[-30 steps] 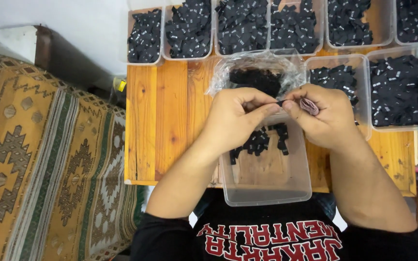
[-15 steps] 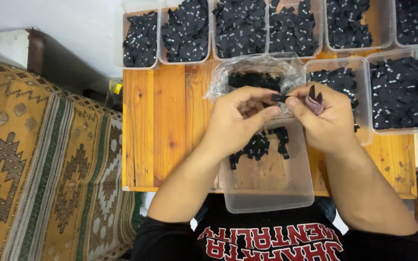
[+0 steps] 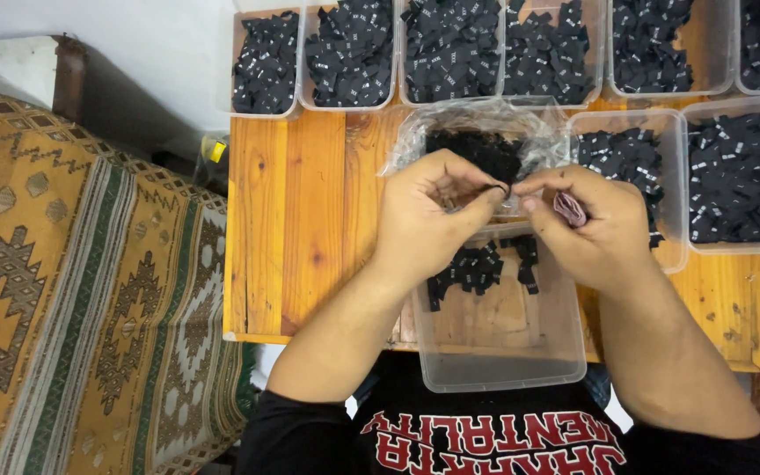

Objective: The person repeatedly picks small black fabric pieces from a plastic bag, folds each piece by hand, and places the folded pieces into a clear plastic container. The process continues with multiple pieces throughout the clip.

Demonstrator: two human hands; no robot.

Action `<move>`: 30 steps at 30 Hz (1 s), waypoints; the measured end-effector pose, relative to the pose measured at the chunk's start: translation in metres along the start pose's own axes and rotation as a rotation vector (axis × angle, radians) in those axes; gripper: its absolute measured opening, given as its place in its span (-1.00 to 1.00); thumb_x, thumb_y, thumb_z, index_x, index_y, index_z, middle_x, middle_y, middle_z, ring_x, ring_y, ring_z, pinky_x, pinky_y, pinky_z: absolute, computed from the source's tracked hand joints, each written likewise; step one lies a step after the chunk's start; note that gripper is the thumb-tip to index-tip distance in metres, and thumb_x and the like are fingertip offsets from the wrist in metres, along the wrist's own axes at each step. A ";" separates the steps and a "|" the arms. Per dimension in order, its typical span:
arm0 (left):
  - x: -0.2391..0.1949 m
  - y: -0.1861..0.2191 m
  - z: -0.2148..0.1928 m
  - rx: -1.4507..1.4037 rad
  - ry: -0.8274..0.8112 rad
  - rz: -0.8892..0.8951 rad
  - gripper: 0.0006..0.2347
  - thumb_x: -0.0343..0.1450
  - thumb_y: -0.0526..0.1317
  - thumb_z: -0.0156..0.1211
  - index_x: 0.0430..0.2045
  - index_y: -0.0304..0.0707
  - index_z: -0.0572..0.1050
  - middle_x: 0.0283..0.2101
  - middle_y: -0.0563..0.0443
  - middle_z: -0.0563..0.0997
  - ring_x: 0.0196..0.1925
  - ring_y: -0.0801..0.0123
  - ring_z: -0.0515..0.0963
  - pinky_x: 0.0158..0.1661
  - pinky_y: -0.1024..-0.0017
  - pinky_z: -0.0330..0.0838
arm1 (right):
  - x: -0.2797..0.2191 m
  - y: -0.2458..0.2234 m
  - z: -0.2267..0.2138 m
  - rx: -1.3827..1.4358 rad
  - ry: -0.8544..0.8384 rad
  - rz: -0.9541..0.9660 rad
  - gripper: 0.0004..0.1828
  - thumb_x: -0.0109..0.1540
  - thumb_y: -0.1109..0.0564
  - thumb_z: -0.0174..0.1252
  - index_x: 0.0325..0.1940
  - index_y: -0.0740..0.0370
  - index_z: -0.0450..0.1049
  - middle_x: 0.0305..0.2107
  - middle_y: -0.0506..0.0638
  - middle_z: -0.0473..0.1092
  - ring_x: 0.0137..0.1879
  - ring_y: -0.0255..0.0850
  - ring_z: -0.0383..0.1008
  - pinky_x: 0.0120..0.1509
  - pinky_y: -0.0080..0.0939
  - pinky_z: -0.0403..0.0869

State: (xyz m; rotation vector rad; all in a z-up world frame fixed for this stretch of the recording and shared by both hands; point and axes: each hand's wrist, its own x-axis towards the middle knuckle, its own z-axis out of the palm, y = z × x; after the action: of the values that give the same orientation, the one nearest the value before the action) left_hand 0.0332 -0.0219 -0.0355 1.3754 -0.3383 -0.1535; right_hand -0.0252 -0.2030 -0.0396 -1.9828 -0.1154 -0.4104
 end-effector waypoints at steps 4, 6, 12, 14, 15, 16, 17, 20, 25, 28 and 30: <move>-0.001 0.007 -0.002 0.216 -0.036 -0.015 -0.91 0.37 -0.40 0.33 -0.33 -0.20 0.63 -0.32 0.09 0.69 -0.39 0.59 0.56 -0.34 0.65 0.51 | -0.011 0.011 -0.007 -0.157 -0.089 0.042 -0.80 0.39 0.35 0.13 -0.03 0.16 0.61 -0.60 -0.18 0.31 -0.53 -0.39 0.07 -0.33 -0.35 0.16; 0.000 0.006 -0.002 0.359 -0.079 0.130 -0.91 0.36 -0.38 0.36 -0.33 -0.19 0.67 -0.31 0.01 0.69 -0.29 0.48 0.63 -0.30 0.60 0.55 | -0.012 0.012 -0.006 -0.187 -0.061 0.063 -0.85 0.40 0.31 0.17 -0.02 0.17 0.60 -0.62 -0.19 0.28 -0.52 -0.39 0.10 -0.33 -0.36 0.19; -0.002 0.008 -0.006 0.324 -0.197 0.084 -0.90 0.45 -0.35 0.27 -0.20 -0.31 0.63 -0.24 0.01 0.60 -0.35 0.49 0.54 -0.36 0.61 0.47 | -0.013 0.011 -0.003 -0.099 0.025 0.130 -0.94 0.44 0.27 0.17 -0.14 0.27 0.49 -0.33 -0.05 0.44 -0.31 -0.34 0.30 -0.12 -0.34 0.33; -0.002 0.008 -0.006 0.315 -0.237 0.109 -0.90 0.48 -0.33 0.22 -0.19 -0.33 0.62 -0.23 0.00 0.58 -0.35 0.48 0.53 -0.35 0.60 0.45 | -0.013 0.012 -0.005 -0.036 0.000 0.116 -0.93 0.41 0.25 0.21 -0.02 0.25 0.50 -0.40 -0.11 0.38 -0.38 -0.41 0.20 -0.21 -0.40 0.25; -0.003 0.008 -0.007 0.305 -0.279 0.135 -0.89 0.50 -0.31 0.18 -0.19 -0.34 0.60 -0.22 0.00 0.56 -0.34 0.46 0.51 -0.34 0.59 0.43 | -0.014 0.013 -0.005 0.026 -0.022 0.100 -0.80 0.38 0.23 0.24 0.10 0.23 0.52 -0.46 -0.17 0.32 -0.45 -0.47 0.09 -0.30 -0.47 0.17; -0.003 0.009 -0.007 0.305 -0.280 0.132 -0.89 0.50 -0.31 0.18 -0.19 -0.34 0.60 -0.22 0.00 0.56 -0.34 0.46 0.51 -0.34 0.59 0.43 | -0.014 0.011 -0.004 0.027 -0.022 0.103 -0.80 0.38 0.23 0.24 0.10 0.23 0.52 -0.46 -0.17 0.32 -0.45 -0.47 0.09 -0.30 -0.47 0.17; -0.003 0.009 -0.007 0.355 -0.285 0.175 -0.91 0.49 -0.32 0.20 -0.22 -0.34 0.60 -0.23 0.00 0.57 -0.26 0.39 0.54 -0.25 0.50 0.46 | -0.014 0.009 -0.004 0.070 -0.046 0.107 -0.85 0.37 0.26 0.23 0.04 0.26 0.52 -0.46 -0.13 0.35 -0.46 -0.47 0.12 -0.32 -0.46 0.18; -0.003 0.009 -0.007 0.433 -0.300 0.229 -0.92 0.47 -0.33 0.22 -0.25 -0.33 0.61 -0.24 0.00 0.58 -0.18 0.29 0.57 -0.14 0.40 0.48 | -0.013 0.006 -0.003 0.111 -0.070 0.108 -0.91 0.36 0.32 0.22 -0.04 0.30 0.53 -0.43 -0.07 0.43 -0.44 -0.45 0.19 -0.31 -0.46 0.23; -0.004 0.012 -0.005 0.413 -0.281 0.216 -0.83 0.48 -0.23 0.20 -0.15 -0.34 0.57 -0.16 -0.11 0.63 -0.12 0.26 0.66 -0.04 0.39 0.61 | -0.013 0.012 -0.002 0.133 -0.055 0.098 -0.97 0.36 0.29 0.24 -0.11 0.28 0.53 -0.48 -0.12 0.36 -0.39 -0.43 0.24 -0.23 -0.44 0.28; -0.007 0.005 -0.004 0.243 -0.207 0.103 -0.76 0.42 -0.33 0.37 -0.05 -0.20 0.55 -0.09 -0.04 0.70 -0.07 0.37 0.72 -0.05 0.51 0.67 | -0.014 0.013 0.000 0.155 -0.024 0.120 -0.98 0.35 0.34 0.23 -0.15 0.34 0.52 -0.26 0.04 0.50 -0.13 -0.26 0.49 0.07 -0.31 0.50; -0.006 0.001 -0.003 0.194 -0.164 0.119 -0.84 0.40 -0.35 0.37 -0.16 -0.27 0.60 -0.16 -0.07 0.68 -0.13 0.36 0.70 -0.03 0.49 0.66 | -0.014 0.014 -0.001 0.180 -0.021 0.162 -0.96 0.34 0.33 0.25 -0.13 0.31 0.52 -0.30 -0.01 0.48 -0.26 -0.36 0.40 -0.08 -0.39 0.42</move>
State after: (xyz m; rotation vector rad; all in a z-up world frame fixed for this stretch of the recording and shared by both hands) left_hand 0.0281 -0.0166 -0.0359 1.5334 -0.5830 -0.1376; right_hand -0.0352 -0.2086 -0.0561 -1.8039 -0.0036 -0.2648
